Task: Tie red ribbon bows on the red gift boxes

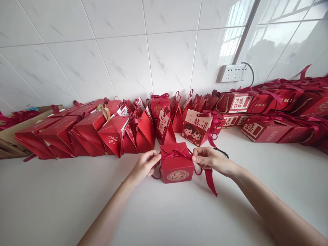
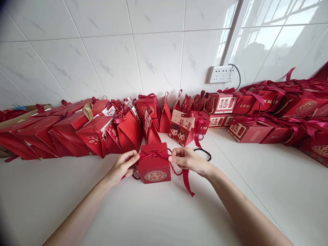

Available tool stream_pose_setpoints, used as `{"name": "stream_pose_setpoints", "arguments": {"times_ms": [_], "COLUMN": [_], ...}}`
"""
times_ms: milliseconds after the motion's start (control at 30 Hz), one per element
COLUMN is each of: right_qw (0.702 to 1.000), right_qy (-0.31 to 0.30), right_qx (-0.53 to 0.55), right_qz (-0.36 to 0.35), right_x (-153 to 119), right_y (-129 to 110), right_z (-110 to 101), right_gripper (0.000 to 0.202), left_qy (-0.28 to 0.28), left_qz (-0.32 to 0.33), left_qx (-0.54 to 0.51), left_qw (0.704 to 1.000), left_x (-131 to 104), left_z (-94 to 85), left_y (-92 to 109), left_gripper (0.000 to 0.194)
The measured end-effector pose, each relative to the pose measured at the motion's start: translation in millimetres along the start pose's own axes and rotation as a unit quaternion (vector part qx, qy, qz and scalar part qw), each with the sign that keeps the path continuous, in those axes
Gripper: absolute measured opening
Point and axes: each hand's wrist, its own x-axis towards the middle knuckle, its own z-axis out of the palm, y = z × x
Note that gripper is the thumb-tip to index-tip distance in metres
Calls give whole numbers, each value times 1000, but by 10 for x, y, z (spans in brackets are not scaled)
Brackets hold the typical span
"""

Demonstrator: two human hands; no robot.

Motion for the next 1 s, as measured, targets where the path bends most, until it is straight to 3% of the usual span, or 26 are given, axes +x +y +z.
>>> {"name": "stream_pose_setpoints", "arguments": {"times_ms": [300, 700, 1000], "right_qw": [999, 996, 989], "right_qy": [-7, -1, -67], "right_qx": [-31, -85, -129], "right_qz": [19, -8, 12], "right_x": [-1, -47, -66], "right_y": [-39, -114, -56], "right_z": [-62, -158, -236], "right_gripper": [54, 53, 50], "left_qy": [-32, -37, -123], "left_qz": [-33, 1, -30], "left_qx": [-26, 10, 44], "left_qw": [999, 999, 991], "left_x": [-13, -17, -127], "left_z": [-50, -69, -161], "left_y": [-27, -11, 83], "left_gripper": [54, 50, 49]}}
